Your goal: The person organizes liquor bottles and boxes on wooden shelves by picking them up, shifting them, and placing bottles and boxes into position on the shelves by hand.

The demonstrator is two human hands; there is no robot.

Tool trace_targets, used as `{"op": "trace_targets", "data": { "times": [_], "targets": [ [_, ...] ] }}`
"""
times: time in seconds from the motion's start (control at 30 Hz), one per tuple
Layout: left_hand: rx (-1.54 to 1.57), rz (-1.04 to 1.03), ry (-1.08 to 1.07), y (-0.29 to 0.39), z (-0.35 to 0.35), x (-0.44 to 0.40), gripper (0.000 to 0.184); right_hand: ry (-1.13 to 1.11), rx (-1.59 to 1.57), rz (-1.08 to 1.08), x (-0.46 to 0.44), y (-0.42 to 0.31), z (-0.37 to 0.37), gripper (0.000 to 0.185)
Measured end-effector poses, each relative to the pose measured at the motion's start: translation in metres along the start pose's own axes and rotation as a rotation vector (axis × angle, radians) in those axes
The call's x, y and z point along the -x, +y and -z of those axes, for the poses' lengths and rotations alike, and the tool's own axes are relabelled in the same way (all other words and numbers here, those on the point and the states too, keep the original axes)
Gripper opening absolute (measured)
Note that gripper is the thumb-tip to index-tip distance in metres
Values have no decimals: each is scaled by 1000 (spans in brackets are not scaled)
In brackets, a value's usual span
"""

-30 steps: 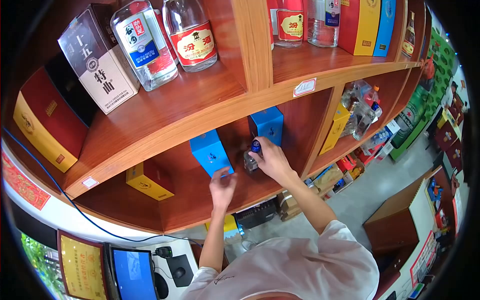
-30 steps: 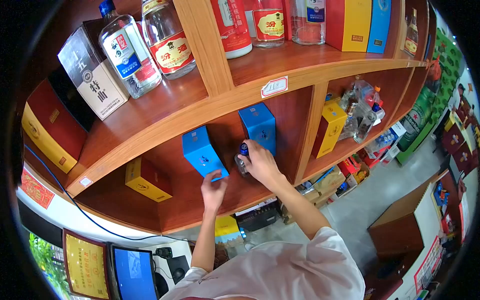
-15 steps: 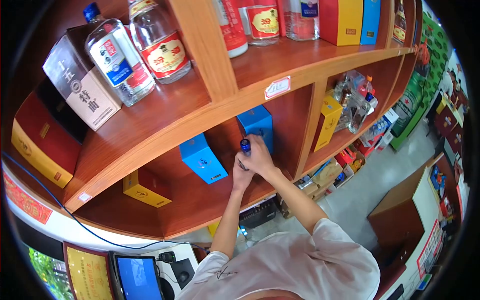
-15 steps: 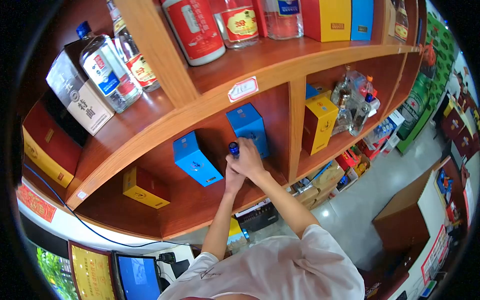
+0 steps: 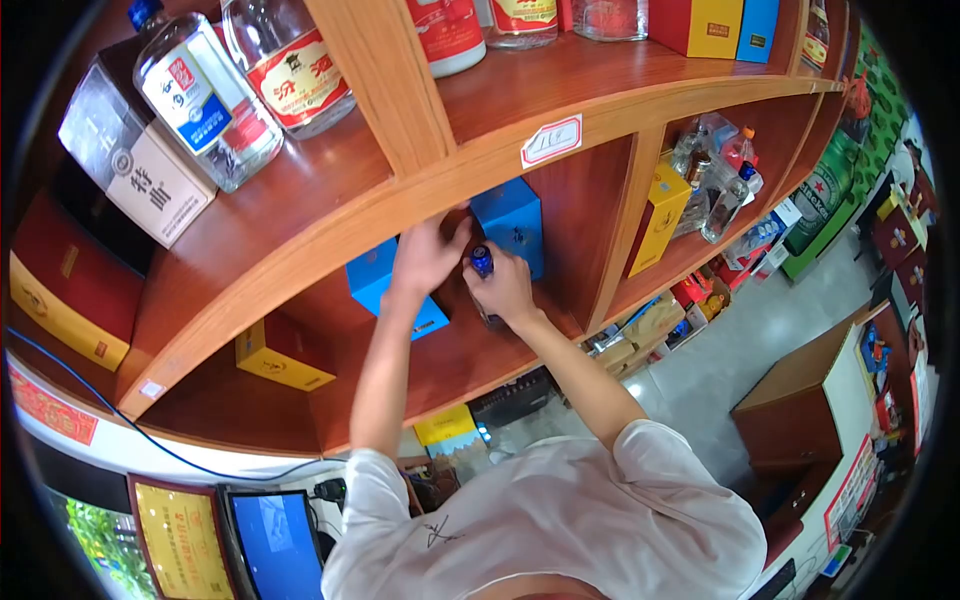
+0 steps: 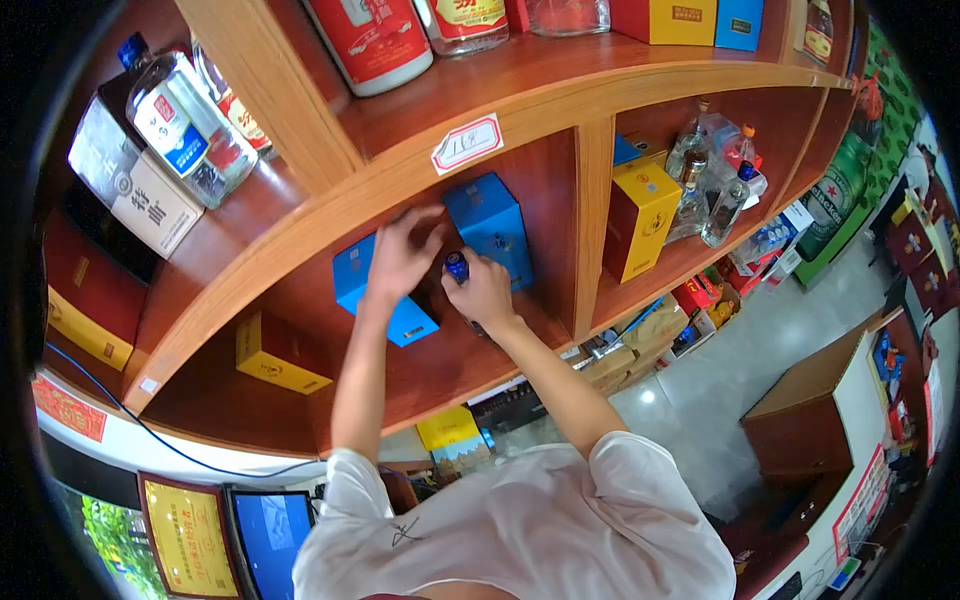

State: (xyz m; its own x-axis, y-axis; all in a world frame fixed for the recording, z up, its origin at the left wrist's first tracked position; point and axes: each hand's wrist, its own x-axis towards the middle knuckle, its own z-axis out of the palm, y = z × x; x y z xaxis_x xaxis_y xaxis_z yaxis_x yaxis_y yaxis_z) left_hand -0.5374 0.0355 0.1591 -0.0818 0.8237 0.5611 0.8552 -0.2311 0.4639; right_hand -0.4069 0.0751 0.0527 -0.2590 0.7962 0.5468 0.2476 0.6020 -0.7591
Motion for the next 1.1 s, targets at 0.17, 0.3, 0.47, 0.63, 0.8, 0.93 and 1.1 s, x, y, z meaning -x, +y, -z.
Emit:
{"op": "trace_targets", "data": {
  "times": [0.17, 0.3, 0.47, 0.63, 0.8, 0.93, 1.1],
  "targets": [
    [-185, -154, -352, -26, -32, -57, 69, -4, -11, 2, 3, 11, -5, 28],
    [-152, -138, -523, -20, -40, -62, 80, 23, -42, 8, 1, 2, 0, 23],
    [-196, -189, -266, -39, 11, -24, 70, -8, -21, -10, 3, 7, -3, 28],
    [199, 344, 23, -72, 99, 73, 60, -11, -13, -2, 2, 15, -9, 30],
    [530, 718, -187, -139, 45, 179, 63, 3, -47, 41, 3, 13, -6, 26],
    [299, 561, -125, -180, -23, 204, 56, 1, -59, 58, -1, 11, -2, 16],
    [94, 530, -103, -173, -36, 186, 53, -6, -79, 75, -1, 14, -4, 25]
  ]
}}
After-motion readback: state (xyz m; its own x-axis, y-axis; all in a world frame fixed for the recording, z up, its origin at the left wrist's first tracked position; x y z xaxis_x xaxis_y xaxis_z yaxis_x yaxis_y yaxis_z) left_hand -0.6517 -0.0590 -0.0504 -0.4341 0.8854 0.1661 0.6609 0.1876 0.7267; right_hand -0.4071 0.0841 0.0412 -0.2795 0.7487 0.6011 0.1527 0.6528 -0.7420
